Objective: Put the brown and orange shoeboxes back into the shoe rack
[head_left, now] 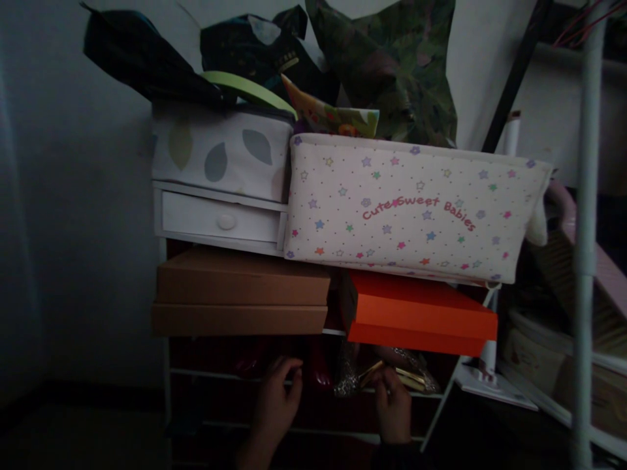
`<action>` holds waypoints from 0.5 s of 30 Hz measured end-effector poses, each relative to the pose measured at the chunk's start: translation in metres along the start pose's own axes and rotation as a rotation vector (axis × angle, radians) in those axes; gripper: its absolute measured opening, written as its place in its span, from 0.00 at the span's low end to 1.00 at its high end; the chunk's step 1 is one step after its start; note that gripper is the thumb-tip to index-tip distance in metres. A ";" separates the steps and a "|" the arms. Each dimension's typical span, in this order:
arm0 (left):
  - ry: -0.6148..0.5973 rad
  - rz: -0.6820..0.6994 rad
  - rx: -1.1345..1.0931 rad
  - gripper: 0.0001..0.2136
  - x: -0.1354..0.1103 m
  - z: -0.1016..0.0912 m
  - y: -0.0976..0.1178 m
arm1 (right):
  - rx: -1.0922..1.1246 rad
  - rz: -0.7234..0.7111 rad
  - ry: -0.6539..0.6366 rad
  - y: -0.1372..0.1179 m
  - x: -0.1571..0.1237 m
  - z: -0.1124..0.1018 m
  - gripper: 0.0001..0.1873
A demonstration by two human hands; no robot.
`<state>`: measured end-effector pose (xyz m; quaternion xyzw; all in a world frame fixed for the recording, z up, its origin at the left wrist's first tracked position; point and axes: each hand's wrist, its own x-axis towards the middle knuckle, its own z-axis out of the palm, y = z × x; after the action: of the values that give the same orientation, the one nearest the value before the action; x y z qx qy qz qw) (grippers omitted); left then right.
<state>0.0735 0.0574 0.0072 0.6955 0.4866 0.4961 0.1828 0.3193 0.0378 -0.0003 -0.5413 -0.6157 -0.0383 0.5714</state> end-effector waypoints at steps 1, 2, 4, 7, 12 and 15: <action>0.003 -0.002 -0.009 0.10 -0.001 -0.001 0.000 | 0.002 0.000 -0.002 -0.002 0.000 0.000 0.11; 0.003 -0.004 -0.016 0.10 -0.001 -0.002 0.001 | 0.003 0.001 -0.004 -0.003 0.000 0.000 0.11; 0.003 -0.011 -0.029 0.09 -0.002 -0.004 0.001 | -0.001 0.009 -0.008 -0.005 0.000 -0.001 0.11; -0.004 -0.027 -0.036 0.09 -0.004 -0.008 -0.001 | -0.018 0.031 -0.010 -0.006 0.000 -0.006 0.11; -0.013 -0.048 -0.033 0.12 -0.007 -0.016 0.001 | -0.036 0.070 -0.041 -0.008 -0.001 -0.015 0.11; -0.024 -0.052 -0.034 0.14 -0.010 -0.019 0.003 | -0.027 0.090 -0.116 -0.009 -0.003 -0.017 0.13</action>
<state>0.0577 0.0434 0.0126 0.6854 0.4937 0.4911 0.2130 0.3234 0.0212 0.0081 -0.5774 -0.6222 0.0106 0.5286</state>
